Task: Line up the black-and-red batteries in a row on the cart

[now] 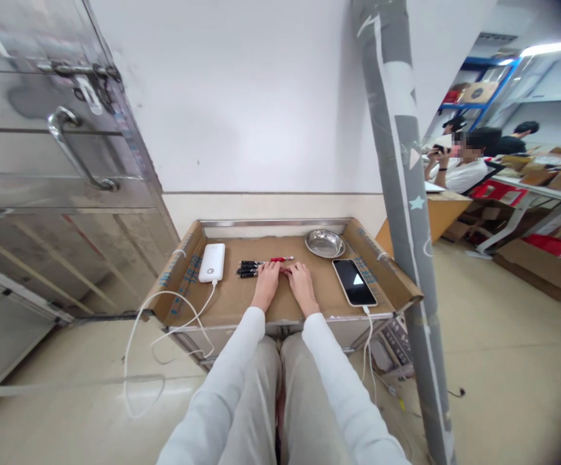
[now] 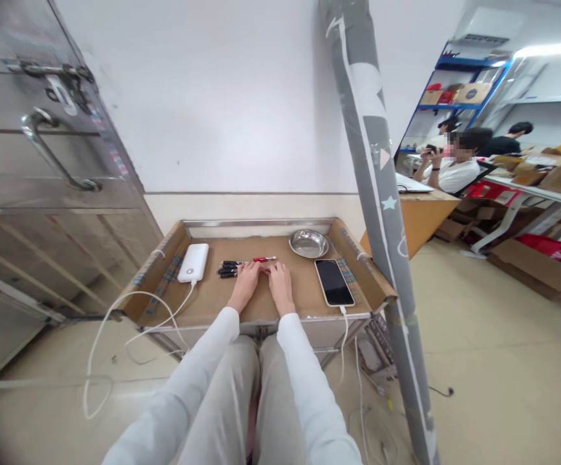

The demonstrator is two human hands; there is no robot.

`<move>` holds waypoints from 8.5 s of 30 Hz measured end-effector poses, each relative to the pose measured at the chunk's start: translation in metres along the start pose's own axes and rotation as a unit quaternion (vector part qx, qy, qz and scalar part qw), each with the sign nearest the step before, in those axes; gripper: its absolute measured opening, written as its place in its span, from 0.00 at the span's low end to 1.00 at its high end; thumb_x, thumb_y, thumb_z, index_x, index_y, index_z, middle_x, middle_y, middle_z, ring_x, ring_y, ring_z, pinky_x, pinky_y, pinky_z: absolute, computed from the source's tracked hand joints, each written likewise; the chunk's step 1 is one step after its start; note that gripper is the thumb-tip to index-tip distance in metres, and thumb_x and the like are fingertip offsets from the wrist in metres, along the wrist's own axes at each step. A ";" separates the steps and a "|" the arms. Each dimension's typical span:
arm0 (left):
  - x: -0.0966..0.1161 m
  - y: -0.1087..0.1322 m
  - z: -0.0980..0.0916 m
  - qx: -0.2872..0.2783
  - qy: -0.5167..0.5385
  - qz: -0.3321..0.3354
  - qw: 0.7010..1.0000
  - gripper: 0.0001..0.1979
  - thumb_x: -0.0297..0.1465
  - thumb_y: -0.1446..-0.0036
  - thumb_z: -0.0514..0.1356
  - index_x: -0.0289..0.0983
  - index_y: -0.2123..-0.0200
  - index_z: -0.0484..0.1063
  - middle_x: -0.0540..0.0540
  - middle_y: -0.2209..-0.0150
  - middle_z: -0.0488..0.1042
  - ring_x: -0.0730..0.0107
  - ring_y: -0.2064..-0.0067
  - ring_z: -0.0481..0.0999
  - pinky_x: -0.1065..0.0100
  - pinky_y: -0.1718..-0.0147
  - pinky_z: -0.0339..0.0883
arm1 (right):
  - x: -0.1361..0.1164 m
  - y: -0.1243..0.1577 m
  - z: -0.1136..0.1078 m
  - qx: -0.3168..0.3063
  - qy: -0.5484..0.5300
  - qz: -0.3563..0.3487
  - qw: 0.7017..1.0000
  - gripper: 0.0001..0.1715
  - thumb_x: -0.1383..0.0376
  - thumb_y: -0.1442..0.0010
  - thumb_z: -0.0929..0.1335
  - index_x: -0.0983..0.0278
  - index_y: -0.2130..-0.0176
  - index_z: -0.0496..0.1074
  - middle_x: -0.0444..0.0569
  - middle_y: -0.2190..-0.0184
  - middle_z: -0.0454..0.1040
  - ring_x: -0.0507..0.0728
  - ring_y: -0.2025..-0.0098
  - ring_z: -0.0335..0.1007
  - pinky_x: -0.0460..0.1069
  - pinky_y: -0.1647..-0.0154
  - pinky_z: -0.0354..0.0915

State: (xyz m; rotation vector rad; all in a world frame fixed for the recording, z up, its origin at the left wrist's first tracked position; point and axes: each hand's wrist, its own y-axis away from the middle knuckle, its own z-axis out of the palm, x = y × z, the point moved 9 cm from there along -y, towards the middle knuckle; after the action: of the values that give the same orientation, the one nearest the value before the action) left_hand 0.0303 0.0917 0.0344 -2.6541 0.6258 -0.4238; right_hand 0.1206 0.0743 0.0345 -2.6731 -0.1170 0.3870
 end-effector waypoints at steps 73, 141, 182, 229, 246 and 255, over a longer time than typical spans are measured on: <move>-0.073 0.063 -0.048 0.022 -0.021 -0.171 0.985 0.11 0.29 0.40 0.50 0.37 0.56 0.66 0.40 0.57 0.67 0.57 0.55 0.66 0.58 0.56 0.60 | 0.008 0.059 -0.006 -0.051 -0.078 0.044 0.995 0.24 0.63 0.36 0.57 0.64 0.43 0.63 0.50 0.39 0.59 0.60 0.37 0.52 0.57 0.38 0.48; -0.007 -0.020 -0.006 0.042 0.021 -0.047 0.998 0.12 0.28 0.38 0.48 0.39 0.58 0.71 0.38 0.53 0.69 0.53 0.50 0.65 0.52 0.50 0.55 | 0.025 -0.017 0.006 0.023 -0.268 -0.022 0.963 0.15 0.68 0.37 0.58 0.61 0.59 0.71 0.51 0.61 0.67 0.57 0.59 0.67 0.54 0.50 0.63; -0.015 0.028 -0.035 -0.016 0.309 -0.045 0.950 0.06 0.29 0.41 0.54 0.39 0.60 0.67 0.45 0.59 0.72 0.65 0.56 0.70 0.63 0.56 0.63 | 0.010 0.010 0.020 -0.067 -0.582 0.165 0.794 0.19 0.52 0.44 0.66 0.62 0.59 0.73 0.44 0.72 0.72 0.51 0.74 0.63 0.46 0.72 0.60; -0.013 0.007 -0.001 0.038 0.171 0.005 0.984 0.05 0.26 0.39 0.50 0.38 0.62 0.65 0.45 0.62 0.66 0.64 0.57 0.68 0.59 0.52 0.64 | 0.024 0.004 0.009 0.030 -0.288 -0.043 0.956 0.11 0.67 0.39 0.61 0.61 0.63 0.72 0.50 0.63 0.67 0.57 0.60 0.66 0.53 0.53 0.63; -0.076 0.051 -0.055 0.112 -0.046 -0.180 0.976 0.10 0.28 0.41 0.50 0.35 0.56 0.66 0.37 0.58 0.68 0.53 0.54 0.67 0.54 0.55 0.60 | 0.018 0.013 -0.011 0.031 -0.186 -0.006 0.982 0.14 0.69 0.40 0.60 0.62 0.62 0.73 0.51 0.63 0.69 0.58 0.59 0.63 0.53 0.54 0.59; -0.067 0.066 -0.036 0.034 0.102 -0.095 0.990 0.06 0.33 0.40 0.53 0.37 0.62 0.67 0.42 0.62 0.72 0.58 0.57 0.70 0.58 0.58 0.63 | -0.012 0.015 -0.001 0.008 -0.353 0.013 0.935 0.16 0.60 0.37 0.59 0.61 0.54 0.70 0.52 0.57 0.69 0.57 0.58 0.66 0.52 0.53 0.62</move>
State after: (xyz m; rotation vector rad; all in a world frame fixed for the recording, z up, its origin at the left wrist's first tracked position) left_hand -0.0643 0.0582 0.0248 -2.6353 0.4075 -0.7645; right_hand 0.1094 0.0580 0.0322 -2.3904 -0.2865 1.3314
